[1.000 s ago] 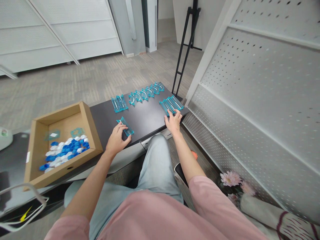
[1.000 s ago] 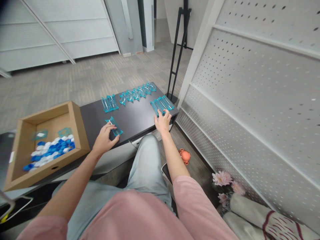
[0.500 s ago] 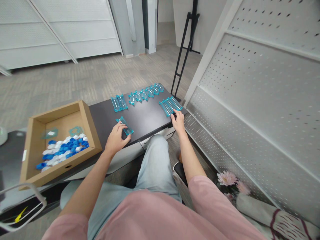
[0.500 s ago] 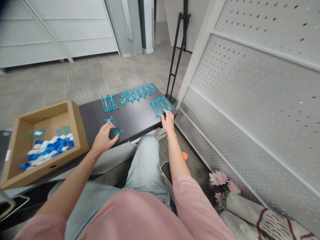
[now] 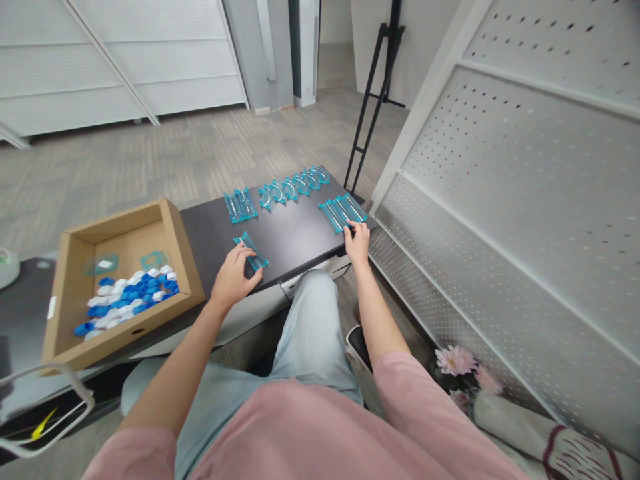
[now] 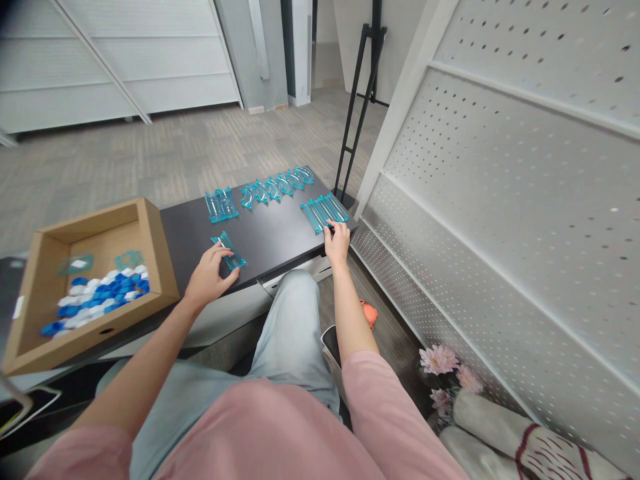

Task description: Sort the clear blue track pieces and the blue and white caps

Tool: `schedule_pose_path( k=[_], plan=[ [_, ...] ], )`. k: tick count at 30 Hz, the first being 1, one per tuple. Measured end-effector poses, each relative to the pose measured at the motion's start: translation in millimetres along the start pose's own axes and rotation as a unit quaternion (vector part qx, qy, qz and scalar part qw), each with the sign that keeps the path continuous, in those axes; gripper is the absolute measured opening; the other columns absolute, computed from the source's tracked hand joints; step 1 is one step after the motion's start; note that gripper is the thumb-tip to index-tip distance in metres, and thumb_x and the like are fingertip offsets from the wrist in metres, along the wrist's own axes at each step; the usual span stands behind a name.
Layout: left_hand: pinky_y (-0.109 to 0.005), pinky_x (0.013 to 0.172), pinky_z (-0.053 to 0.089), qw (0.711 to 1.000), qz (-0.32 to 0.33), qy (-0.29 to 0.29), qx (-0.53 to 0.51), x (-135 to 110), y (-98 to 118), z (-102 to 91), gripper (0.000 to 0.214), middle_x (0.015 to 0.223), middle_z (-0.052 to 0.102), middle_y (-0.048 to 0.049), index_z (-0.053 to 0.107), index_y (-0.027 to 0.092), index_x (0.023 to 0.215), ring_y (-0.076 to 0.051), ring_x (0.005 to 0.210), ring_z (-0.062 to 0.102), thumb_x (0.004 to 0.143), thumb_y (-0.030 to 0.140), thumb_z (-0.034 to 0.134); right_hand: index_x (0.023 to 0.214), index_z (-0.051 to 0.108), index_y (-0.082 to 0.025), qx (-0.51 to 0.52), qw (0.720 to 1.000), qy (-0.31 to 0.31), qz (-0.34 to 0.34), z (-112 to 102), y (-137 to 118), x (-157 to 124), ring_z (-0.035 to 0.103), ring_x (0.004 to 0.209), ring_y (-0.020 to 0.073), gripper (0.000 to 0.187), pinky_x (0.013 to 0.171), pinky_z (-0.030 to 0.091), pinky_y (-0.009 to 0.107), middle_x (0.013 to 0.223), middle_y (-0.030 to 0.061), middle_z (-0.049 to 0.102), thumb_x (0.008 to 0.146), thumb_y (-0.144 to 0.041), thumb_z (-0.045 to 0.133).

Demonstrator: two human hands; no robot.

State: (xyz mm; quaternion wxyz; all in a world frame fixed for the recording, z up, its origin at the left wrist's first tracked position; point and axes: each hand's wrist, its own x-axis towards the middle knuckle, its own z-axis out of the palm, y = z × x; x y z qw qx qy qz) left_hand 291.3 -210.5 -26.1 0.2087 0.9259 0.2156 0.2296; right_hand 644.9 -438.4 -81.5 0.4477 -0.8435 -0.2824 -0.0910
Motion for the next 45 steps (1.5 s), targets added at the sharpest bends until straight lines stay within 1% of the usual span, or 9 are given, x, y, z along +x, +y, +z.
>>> schedule_pose_path(
  k=[9,14,20,24,28,32,38,41,45],
  plan=[
    [-0.062,0.14,0.048,1.0,0.002,-0.007,-0.006,0,2,-3.4,0.031,0.147,0.071,-0.0133,0.07,0.034,0.126,-0.041,0.166,0.053,0.097,0.048,0.071,0.136,0.079,-0.017,-0.007,1.0,-0.017,0.0,-1,2,1,0.067,0.115,0.0304,0.036,0.114,0.053,0.048,0.133,0.018,0.073,0.11,-0.036,0.064],
    [-0.064,0.137,0.049,1.0,0.016,0.001,0.014,0,2,-2.8,0.032,0.148,0.071,-0.0178,0.073,0.025,0.125,-0.043,0.162,0.057,0.101,0.046,0.068,0.134,0.081,-0.019,0.003,1.0,-0.017,-0.001,-1,3,2,0.067,0.115,0.0308,0.034,0.112,0.055,0.048,0.133,0.0176,0.074,0.11,-0.037,0.065],
    [-0.062,0.135,0.051,0.999,0.028,0.013,0.026,0,0,-0.5,0.032,0.15,0.068,-0.0179,0.075,0.026,0.125,-0.044,0.164,0.055,0.103,0.047,0.066,0.13,0.081,-0.019,-0.007,1.0,-0.008,-0.006,-2,-1,2,0.067,0.112,0.0303,0.033,0.111,0.054,0.048,0.13,0.0174,0.076,0.111,-0.04,0.063],
    [-0.065,0.135,0.049,0.999,0.01,0.021,0.032,-1,-1,-0.1,0.034,0.158,0.062,-0.0188,0.078,0.027,0.126,-0.045,0.168,0.05,0.102,0.047,0.067,0.129,0.079,-0.019,-0.003,1.0,0.0,0.014,-6,-12,0,0.068,0.111,0.0302,0.031,0.111,0.053,0.048,0.132,0.0177,0.077,0.107,-0.037,0.066],
    [-0.062,0.13,0.055,1.0,-0.005,0.0,0.03,-1,1,-1.1,0.036,0.163,0.057,-0.0183,0.079,0.028,0.129,-0.043,0.162,0.056,0.102,0.048,0.066,0.134,0.076,-0.02,-0.037,0.998,0.029,0.045,-9,-44,-8,0.066,0.125,0.0338,0.032,0.113,0.048,0.05,0.143,0.0178,0.075,0.107,-0.034,0.064],
    [-0.06,0.128,0.057,0.999,0.014,-0.031,0.017,-2,3,-3.1,0.045,0.168,0.056,-0.0179,0.076,0.028,0.138,-0.04,0.153,0.064,0.103,0.052,0.063,0.135,0.079,-0.024,-0.036,0.992,-0.09,-0.076,1,-104,-32,0.065,0.133,0.0316,0.03,0.114,0.046,0.045,0.145,0.0138,0.076,0.115,-0.035,0.059],
    [-0.062,0.133,0.05,0.999,-0.018,0.021,-0.02,-3,-4,-2.0,0.07,0.169,0.052,-0.0244,0.049,0.018,0.167,-0.04,0.162,0.054,0.105,0.051,0.052,0.157,0.073,-0.037,-0.035,0.908,-0.311,-0.278,28,-179,-89,0.056,0.152,0.0306,0.041,0.125,0.04,0.048,0.175,0.0035,0.065,0.121,-0.05,0.061],
    [-0.059,0.134,0.049,0.998,-0.044,0.049,-0.027,-2,-8,0.5,0.064,0.166,0.054,-0.0233,0.05,0.018,0.164,-0.038,0.159,0.056,0.108,0.049,0.044,0.157,0.074,-0.035,-0.047,0.891,-0.342,-0.295,34,-184,-101,0.056,0.153,0.0323,0.042,0.125,0.04,0.051,0.176,0.0037,0.065,0.119,-0.051,0.066],
    [-0.06,0.133,0.05,0.998,-0.057,0.036,-0.019,-1,-8,2.6,0.06,0.163,0.058,-0.023,0.057,0.02,0.157,-0.039,0.155,0.06,0.109,0.053,0.043,0.142,0.079,-0.029,-0.058,0.918,-0.298,-0.256,32,-171,-91,0.06,0.149,0.0318,0.036,0.123,0.04,0.05,0.167,0.0081,0.071,0.118,-0.053,0.067]
  ],
)
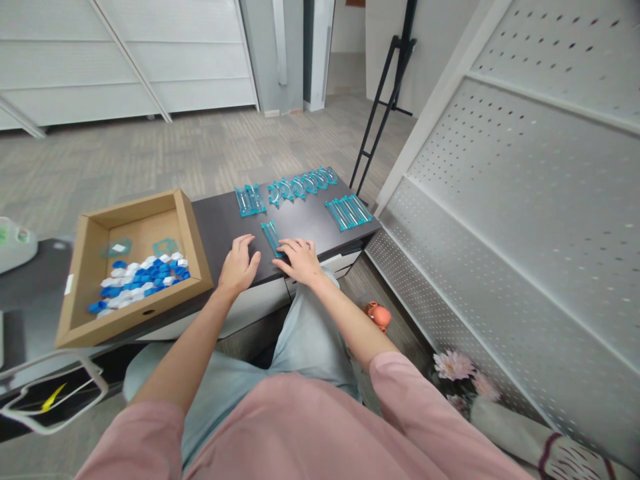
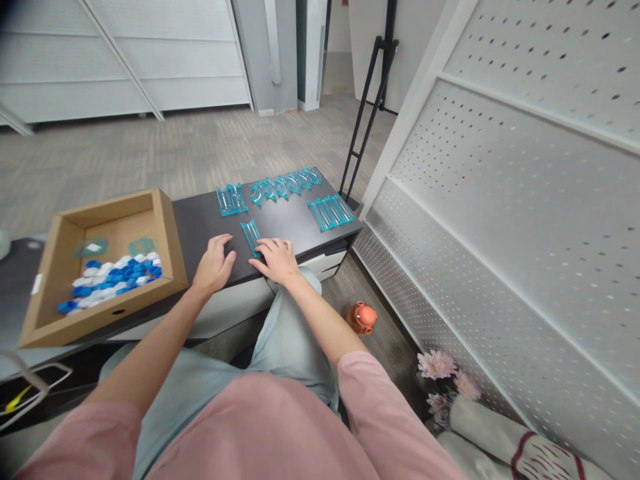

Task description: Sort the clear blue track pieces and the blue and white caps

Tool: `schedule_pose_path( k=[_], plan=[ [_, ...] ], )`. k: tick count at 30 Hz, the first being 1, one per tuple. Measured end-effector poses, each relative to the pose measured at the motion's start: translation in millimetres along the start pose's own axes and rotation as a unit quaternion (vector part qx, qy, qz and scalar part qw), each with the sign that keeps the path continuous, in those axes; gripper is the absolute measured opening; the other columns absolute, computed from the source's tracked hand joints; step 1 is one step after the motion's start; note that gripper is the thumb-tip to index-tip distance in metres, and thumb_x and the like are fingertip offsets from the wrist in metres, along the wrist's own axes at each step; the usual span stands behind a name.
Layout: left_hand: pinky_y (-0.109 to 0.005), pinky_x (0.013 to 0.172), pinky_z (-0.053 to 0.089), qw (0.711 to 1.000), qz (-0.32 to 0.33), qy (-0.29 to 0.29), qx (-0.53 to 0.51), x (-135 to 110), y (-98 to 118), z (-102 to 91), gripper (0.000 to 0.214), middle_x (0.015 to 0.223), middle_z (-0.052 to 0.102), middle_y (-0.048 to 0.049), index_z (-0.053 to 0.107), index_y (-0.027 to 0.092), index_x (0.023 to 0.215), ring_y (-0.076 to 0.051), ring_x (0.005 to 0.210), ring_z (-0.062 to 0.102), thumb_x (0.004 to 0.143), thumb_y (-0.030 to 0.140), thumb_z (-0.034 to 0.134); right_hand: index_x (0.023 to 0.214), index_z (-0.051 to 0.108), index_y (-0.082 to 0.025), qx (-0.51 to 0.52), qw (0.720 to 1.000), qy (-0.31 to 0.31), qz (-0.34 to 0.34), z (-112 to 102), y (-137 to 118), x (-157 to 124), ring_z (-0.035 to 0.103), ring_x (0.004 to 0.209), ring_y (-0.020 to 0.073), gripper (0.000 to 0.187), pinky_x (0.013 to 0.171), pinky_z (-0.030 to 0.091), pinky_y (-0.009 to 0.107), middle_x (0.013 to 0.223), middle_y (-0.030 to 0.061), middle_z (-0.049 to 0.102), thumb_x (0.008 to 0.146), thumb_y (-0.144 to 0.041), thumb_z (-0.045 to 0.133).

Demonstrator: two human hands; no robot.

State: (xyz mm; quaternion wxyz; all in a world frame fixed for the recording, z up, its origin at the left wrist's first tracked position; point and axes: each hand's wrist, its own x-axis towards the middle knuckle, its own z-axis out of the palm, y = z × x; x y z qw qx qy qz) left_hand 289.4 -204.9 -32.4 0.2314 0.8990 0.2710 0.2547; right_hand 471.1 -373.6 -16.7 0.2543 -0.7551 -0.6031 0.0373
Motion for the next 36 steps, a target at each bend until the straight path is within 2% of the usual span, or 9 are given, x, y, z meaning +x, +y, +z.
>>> schedule_pose_path(
  k=[3,6,11,15,19,23,32,36],
  plan=[
    [-0.061,0.131,0.051,1.0,-0.011,-0.012,0.012,1,0,0.8,0.06,0.163,0.059,-0.024,0.062,0.019,0.153,-0.041,0.155,0.06,0.109,0.057,0.045,0.131,0.081,-0.025,-0.017,0.997,0.037,0.065,-11,24,1,0.063,0.142,0.0325,0.033,0.12,0.042,0.05,0.158,0.0112,0.076,0.119,-0.052,0.065],
    [-0.062,0.132,0.049,1.0,-0.011,-0.019,0.02,1,0,1.7,0.059,0.161,0.063,-0.0244,0.064,0.019,0.148,-0.041,0.161,0.056,0.109,0.059,0.044,0.131,0.082,-0.026,-0.035,0.989,0.074,0.123,-22,52,-1,0.062,0.138,0.0355,0.03,0.117,0.043,0.053,0.154,0.0126,0.077,0.118,-0.046,0.065],
    [-0.065,0.137,0.044,0.999,0.006,-0.015,0.031,1,1,2.3,0.052,0.154,0.07,-0.0202,0.068,0.023,0.14,-0.042,0.168,0.049,0.11,0.06,0.047,0.135,0.082,-0.026,-0.048,0.97,0.139,0.194,-35,96,-8,0.053,0.147,0.0406,0.029,0.122,0.041,0.06,0.161,0.0119,0.074,0.115,-0.035,0.063],
    [-0.067,0.137,0.043,0.999,0.007,-0.02,0.036,0,3,0.9,0.051,0.153,0.071,-0.0205,0.07,0.022,0.137,-0.043,0.167,0.049,0.111,0.059,0.046,0.134,0.083,-0.026,-0.064,0.96,0.167,0.217,-35,118,-12,0.049,0.153,0.0418,0.03,0.124,0.041,0.065,0.17,0.0145,0.066,0.114,-0.033,0.062],
    [-0.067,0.136,0.045,0.998,0.005,-0.034,0.05,0,4,-0.7,0.054,0.153,0.071,-0.022,0.071,0.019,0.136,-0.043,0.168,0.048,0.11,0.058,0.045,0.141,0.081,-0.027,-0.067,0.956,0.167,0.23,-33,127,-14,0.043,0.162,0.0405,0.033,0.129,0.04,0.064,0.176,0.0173,0.058,0.113,-0.036,0.065],
    [-0.064,0.135,0.046,0.997,-0.002,-0.041,0.065,0,7,-1.4,0.055,0.152,0.071,-0.0227,0.071,0.018,0.136,-0.042,0.168,0.049,0.11,0.059,0.045,0.142,0.08,-0.027,-0.05,0.955,0.155,0.248,-33,127,-16,0.04,0.168,0.0384,0.034,0.133,0.037,0.062,0.17,0.0165,0.064,0.113,-0.037,0.066],
    [-0.062,0.132,0.05,0.996,-0.001,-0.034,0.08,1,8,-0.8,0.05,0.149,0.073,-0.0219,0.073,0.019,0.133,-0.042,0.165,0.053,0.11,0.056,0.049,0.132,0.082,-0.027,-0.038,0.956,0.157,0.244,-35,125,-19,0.043,0.166,0.0387,0.028,0.132,0.038,0.063,0.164,0.0164,0.067,0.108,-0.033,0.068],
    [-0.06,0.131,0.052,0.996,0.031,-0.022,0.079,0,14,-3.8,0.047,0.146,0.075,-0.0213,0.072,0.019,0.133,-0.041,0.162,0.057,0.109,0.054,0.054,0.132,0.082,-0.027,-0.038,0.955,0.165,0.243,-33,125,-20,0.043,0.165,0.0389,0.028,0.131,0.038,0.063,0.163,0.0165,0.067,0.109,-0.035,0.067]
  ],
)
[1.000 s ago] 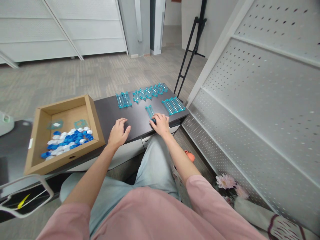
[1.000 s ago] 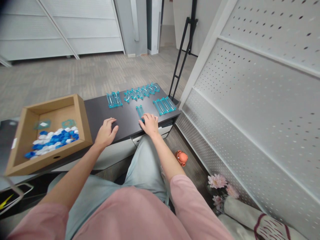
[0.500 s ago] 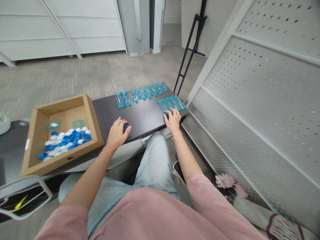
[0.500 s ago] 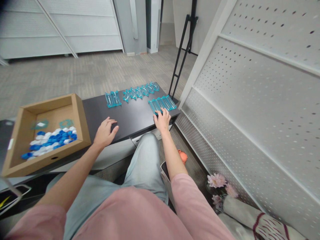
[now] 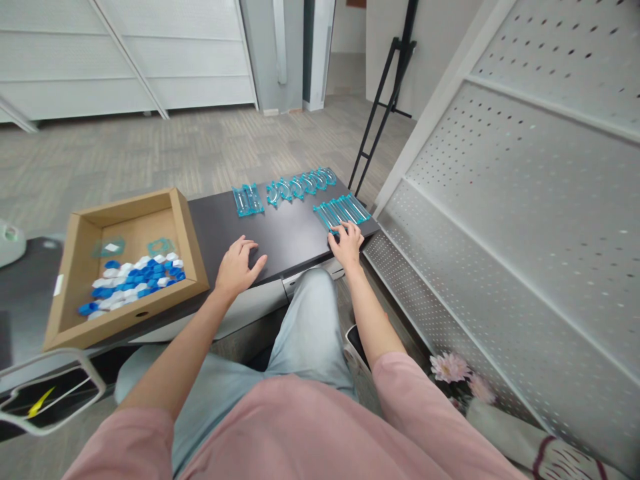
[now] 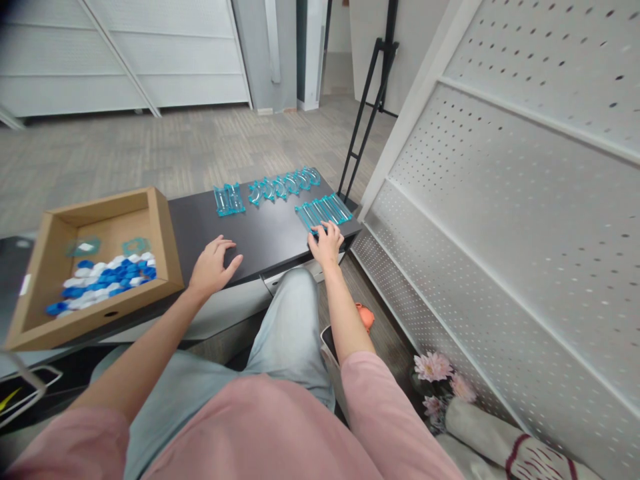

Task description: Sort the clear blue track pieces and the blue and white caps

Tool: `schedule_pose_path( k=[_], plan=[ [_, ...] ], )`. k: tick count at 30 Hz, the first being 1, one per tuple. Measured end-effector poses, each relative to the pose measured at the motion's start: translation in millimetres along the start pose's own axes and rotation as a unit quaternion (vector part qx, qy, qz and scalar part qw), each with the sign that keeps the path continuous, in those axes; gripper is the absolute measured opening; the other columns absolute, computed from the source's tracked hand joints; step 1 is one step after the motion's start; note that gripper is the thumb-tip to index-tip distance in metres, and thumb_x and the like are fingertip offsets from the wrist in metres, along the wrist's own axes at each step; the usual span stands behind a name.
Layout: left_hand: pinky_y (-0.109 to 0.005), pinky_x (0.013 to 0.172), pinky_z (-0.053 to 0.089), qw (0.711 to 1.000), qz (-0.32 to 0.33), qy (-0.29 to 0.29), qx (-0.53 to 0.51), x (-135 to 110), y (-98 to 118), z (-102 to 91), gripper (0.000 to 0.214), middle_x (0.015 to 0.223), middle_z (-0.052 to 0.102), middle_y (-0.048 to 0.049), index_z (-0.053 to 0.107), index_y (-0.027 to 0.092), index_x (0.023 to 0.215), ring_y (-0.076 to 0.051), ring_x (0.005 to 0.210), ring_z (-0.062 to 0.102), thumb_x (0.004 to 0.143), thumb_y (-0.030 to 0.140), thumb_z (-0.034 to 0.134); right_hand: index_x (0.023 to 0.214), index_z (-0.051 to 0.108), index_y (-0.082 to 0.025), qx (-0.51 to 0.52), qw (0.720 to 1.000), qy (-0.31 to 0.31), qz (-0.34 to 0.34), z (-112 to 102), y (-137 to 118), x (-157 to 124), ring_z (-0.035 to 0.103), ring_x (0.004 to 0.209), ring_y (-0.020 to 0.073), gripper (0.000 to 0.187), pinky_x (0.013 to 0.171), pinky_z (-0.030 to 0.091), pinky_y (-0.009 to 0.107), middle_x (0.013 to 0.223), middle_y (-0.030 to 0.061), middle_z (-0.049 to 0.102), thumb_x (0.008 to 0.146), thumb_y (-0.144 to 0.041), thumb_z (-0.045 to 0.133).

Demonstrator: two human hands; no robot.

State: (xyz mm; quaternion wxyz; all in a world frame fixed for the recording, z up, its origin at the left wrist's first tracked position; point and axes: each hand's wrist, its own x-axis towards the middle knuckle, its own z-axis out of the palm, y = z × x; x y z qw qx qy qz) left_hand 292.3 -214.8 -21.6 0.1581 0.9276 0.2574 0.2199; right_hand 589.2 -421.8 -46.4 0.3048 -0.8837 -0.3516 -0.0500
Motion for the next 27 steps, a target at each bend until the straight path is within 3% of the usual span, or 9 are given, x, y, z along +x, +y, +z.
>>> schedule_pose_path(
  k=[4,6,9,12,16,19,21,23,27],
  plan=[
    [-0.056,0.127,0.057,0.992,0.122,0.002,-0.022,-15,25,-12.0,0.035,0.14,0.078,-0.017,0.073,0.022,0.133,-0.036,0.153,0.067,0.11,0.043,0.058,0.134,0.081,-0.027,-0.011,1.0,-0.002,0.0,0,1,0,0.044,0.164,0.0391,0.031,0.13,0.039,0.063,0.164,0.0175,0.066,0.11,-0.038,0.065],
    [-0.053,0.123,0.061,0.983,0.181,0.039,-0.022,-30,41,-26.5,0.031,0.141,0.077,-0.0141,0.072,0.025,0.136,-0.034,0.149,0.07,0.11,0.038,0.063,0.133,0.082,-0.027,-0.009,1.0,0.005,-0.002,0,2,0,0.045,0.163,0.04,0.032,0.128,0.04,0.064,0.163,0.018,0.066,0.109,-0.039,0.065],
    [-0.051,0.122,0.062,0.964,0.215,0.154,-0.004,-58,54,-67.5,0.043,0.147,0.071,-0.0131,0.066,0.03,0.149,-0.032,0.146,0.07,0.106,0.032,0.072,0.13,0.082,-0.027,0.0,1.0,0.022,-0.008,0,3,-1,0.047,0.159,0.0416,0.032,0.126,0.041,0.067,0.159,0.0187,0.069,0.106,-0.039,0.064],
    [-0.061,0.128,0.055,0.943,0.151,0.291,0.047,-85,42,-126.5,0.051,0.145,0.064,-0.0137,0.063,0.032,0.154,-0.036,0.146,0.065,0.104,0.038,0.074,0.128,0.083,-0.027,-0.001,0.999,0.035,-0.013,0,8,-2,0.049,0.157,0.0433,0.035,0.126,0.041,0.068,0.159,0.0213,0.069,0.104,-0.042,0.062],
    [-0.07,0.133,0.043,0.891,-0.036,0.441,0.104,-120,-22,-194.8,0.059,0.15,0.056,-0.0195,0.056,0.021,0.16,-0.041,0.149,0.054,0.107,0.047,0.064,0.121,0.085,-0.031,-0.021,0.998,0.052,-0.03,5,19,4,0.05,0.155,0.0482,0.036,0.119,0.044,0.07,0.156,0.0261,0.069,0.102,-0.047,0.059],
    [-0.068,0.13,0.045,0.855,-0.19,0.467,0.124,-148,-91,-216.7,0.058,0.145,0.06,-0.0214,0.058,0.015,0.151,-0.04,0.143,0.057,0.101,0.042,0.066,0.115,0.085,-0.038,-0.036,0.997,0.061,-0.038,8,25,12,0.052,0.151,0.0508,0.035,0.113,0.047,0.073,0.152,0.0245,0.07,0.098,-0.051,0.058],
    [-0.067,0.134,0.042,0.85,-0.273,0.441,0.099,-161,-134,-218.7,0.05,0.144,0.063,-0.0211,0.061,0.017,0.143,-0.04,0.144,0.057,0.097,0.036,0.068,0.116,0.084,-0.041,-0.041,0.994,0.093,-0.034,8,24,15,0.054,0.146,0.0531,0.035,0.107,0.048,0.077,0.148,0.0233,0.07,0.093,-0.053,0.061],
    [-0.062,0.131,0.048,0.864,-0.327,0.381,0.045,-167,-169,-216.0,0.04,0.143,0.065,-0.0212,0.063,0.017,0.137,-0.037,0.142,0.061,0.099,0.03,0.06,0.121,0.081,-0.041,-0.042,0.99,0.131,-0.039,6,18,13,0.056,0.142,0.0543,0.04,0.105,0.047,0.08,0.146,0.022,0.07,0.089,-0.057,0.064],
    [-0.052,0.123,0.057,0.896,-0.358,0.264,-0.017,-155,-211,-208.2,0.035,0.138,0.071,-0.0208,0.067,0.017,0.131,-0.031,0.133,0.069,0.106,0.025,0.045,0.121,0.08,-0.038,-0.019,0.987,0.134,-0.086,-2,-12,2,0.06,0.137,0.0533,0.047,0.11,0.048,0.078,0.141,0.0205,0.073,0.089,-0.066,0.06]
  ],
)
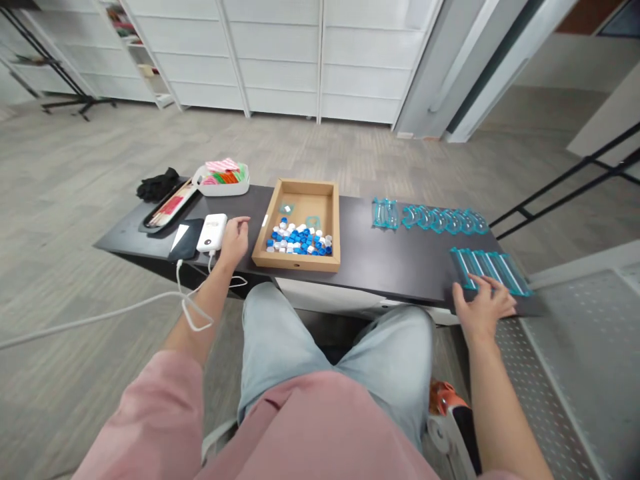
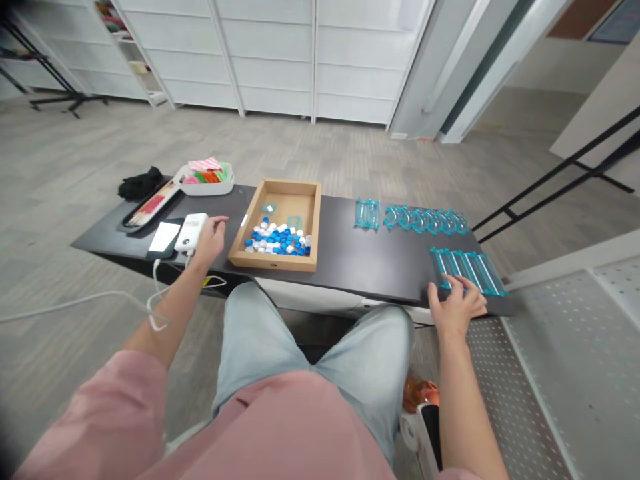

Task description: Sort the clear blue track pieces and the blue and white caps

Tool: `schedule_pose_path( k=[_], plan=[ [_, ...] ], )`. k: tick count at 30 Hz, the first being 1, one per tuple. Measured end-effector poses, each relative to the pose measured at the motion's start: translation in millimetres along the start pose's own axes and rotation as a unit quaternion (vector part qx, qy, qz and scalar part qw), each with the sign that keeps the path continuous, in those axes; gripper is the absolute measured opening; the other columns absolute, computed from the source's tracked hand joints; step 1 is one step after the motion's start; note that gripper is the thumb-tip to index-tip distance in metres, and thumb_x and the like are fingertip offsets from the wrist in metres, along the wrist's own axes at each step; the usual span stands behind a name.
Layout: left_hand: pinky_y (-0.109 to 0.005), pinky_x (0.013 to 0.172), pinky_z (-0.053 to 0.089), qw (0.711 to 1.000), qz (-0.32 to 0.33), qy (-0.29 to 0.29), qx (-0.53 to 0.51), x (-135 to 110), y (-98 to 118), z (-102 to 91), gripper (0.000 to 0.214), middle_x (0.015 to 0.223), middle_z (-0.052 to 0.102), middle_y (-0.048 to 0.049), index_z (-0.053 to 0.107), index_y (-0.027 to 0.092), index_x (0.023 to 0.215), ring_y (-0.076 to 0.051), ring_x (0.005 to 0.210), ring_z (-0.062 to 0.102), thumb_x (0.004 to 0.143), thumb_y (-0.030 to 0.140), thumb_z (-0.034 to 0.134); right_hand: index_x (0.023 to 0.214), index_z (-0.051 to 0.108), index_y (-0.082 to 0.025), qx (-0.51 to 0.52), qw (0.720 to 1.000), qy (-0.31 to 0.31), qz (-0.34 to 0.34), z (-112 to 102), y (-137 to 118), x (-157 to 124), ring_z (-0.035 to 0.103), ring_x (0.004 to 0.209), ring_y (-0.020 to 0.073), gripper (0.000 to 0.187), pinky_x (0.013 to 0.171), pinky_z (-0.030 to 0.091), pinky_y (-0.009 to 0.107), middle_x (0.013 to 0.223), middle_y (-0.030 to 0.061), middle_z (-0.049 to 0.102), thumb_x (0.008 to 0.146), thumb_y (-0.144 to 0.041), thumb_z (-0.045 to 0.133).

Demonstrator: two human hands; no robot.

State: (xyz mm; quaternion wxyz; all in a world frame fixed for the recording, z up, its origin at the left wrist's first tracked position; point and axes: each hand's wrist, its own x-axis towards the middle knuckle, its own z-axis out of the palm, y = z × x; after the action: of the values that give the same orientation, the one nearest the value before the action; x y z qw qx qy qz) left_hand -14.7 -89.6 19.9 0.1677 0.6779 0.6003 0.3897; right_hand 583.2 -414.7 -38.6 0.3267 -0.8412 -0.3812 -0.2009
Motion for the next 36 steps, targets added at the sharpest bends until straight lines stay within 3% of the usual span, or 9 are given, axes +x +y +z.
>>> schedule_pose_path(
  k=[6,10,13,15,19,23,28,33,36],
  plan=[
    [-0.053,0.131,0.051,0.995,0.03,-0.093,0.026,24,-9,30.7,0.038,0.144,0.076,-0.0204,0.075,0.017,0.131,-0.032,0.142,0.069,0.101,0.02,0.052,0.113,0.083,-0.048,0.073,0.976,-0.147,-0.142,-16,-105,1,0.074,0.121,0.0453,0.029,0.106,0.051,0.068,0.124,0.0158,0.081,0.099,-0.054,0.058],
    [-0.063,0.138,0.04,0.991,0.034,-0.111,0.059,20,-15,40.1,0.046,0.167,0.065,-0.0201,0.074,0.021,0.144,-0.039,0.165,0.053,0.102,0.025,0.058,0.125,0.082,-0.04,0.128,0.931,-0.242,-0.242,-4,-200,14,0.077,0.114,0.0397,0.034,0.11,0.05,0.062,0.117,0.012,0.084,0.11,-0.049,0.052],
    [-0.064,0.139,0.036,0.988,0.042,-0.102,0.106,16,-16,41.9,0.049,0.175,0.059,-0.0201,0.07,0.021,0.153,-0.04,0.172,0.043,0.108,0.029,0.053,0.133,0.079,-0.027,0.169,0.886,-0.288,-0.32,29,-276,30,0.077,0.118,0.0362,0.033,0.112,0.047,0.055,0.123,0.0136,0.084,0.112,-0.038,0.056],
    [-0.063,0.137,0.039,0.985,0.044,-0.101,0.135,16,-14,42.3,0.05,0.174,0.06,-0.0211,0.068,0.019,0.156,-0.04,0.17,0.047,0.11,0.03,0.049,0.134,0.079,-0.025,0.159,0.858,-0.326,-0.363,61,-323,42,0.075,0.125,0.0348,0.031,0.113,0.045,0.052,0.129,0.0138,0.082,0.113,-0.03,0.058],
    [-0.061,0.134,0.041,0.982,0.039,-0.104,0.153,16,-11,43.0,0.05,0.173,0.061,-0.0228,0.066,0.018,0.156,-0.039,0.168,0.05,0.112,0.032,0.048,0.126,0.083,-0.021,0.071,0.825,-0.392,-0.402,122,-386,59,0.07,0.131,0.037,0.023,0.114,0.046,0.052,0.138,0.0162,0.078,0.108,-0.024,0.069],
    [-0.061,0.133,0.042,0.982,0.044,-0.103,0.155,15,-12,43.5,0.049,0.173,0.06,-0.0238,0.066,0.017,0.155,-0.04,0.167,0.05,0.112,0.032,0.05,0.118,0.087,-0.022,0.026,0.805,-0.432,-0.406,156,-398,60,0.072,0.127,0.0358,0.016,0.115,0.049,0.052,0.139,0.0158,0.075,0.107,-0.025,0.077],
    [-0.062,0.133,0.042,0.982,0.041,-0.104,0.152,14,-9,41.3,0.048,0.173,0.061,-0.0222,0.066,0.019,0.155,-0.041,0.167,0.05,0.111,0.031,0.051,0.118,0.086,-0.023,0.06,0.806,-0.42,-0.412,164,-389,57,0.071,0.129,0.0357,0.015,0.114,0.053,0.053,0.145,0.0154,0.07,0.11,-0.028,0.074],
    [-0.066,0.132,0.043,0.983,0.037,-0.107,0.147,13,1,35.5,0.049,0.17,0.063,-0.0235,0.067,0.019,0.152,-0.043,0.165,0.051,0.106,0.028,0.051,0.13,0.078,-0.02,0.153,0.845,-0.341,-0.383,141,-376,71,0.066,0.139,0.0326,0.024,0.118,0.053,0.049,0.151,0.0174,0.066,0.116,-0.028,0.061],
    [-0.067,0.13,0.045,0.982,0.036,-0.104,0.153,10,7,31.9,0.051,0.167,0.064,-0.0255,0.068,0.018,0.151,-0.044,0.16,0.055,0.104,0.028,0.049,0.133,0.076,-0.022,0.181,0.861,-0.294,-0.373,108,-342,85,0.064,0.145,0.0312,0.027,0.122,0.051,0.047,0.155,0.0165,0.066,0.118,-0.031,0.055]
  ],
)
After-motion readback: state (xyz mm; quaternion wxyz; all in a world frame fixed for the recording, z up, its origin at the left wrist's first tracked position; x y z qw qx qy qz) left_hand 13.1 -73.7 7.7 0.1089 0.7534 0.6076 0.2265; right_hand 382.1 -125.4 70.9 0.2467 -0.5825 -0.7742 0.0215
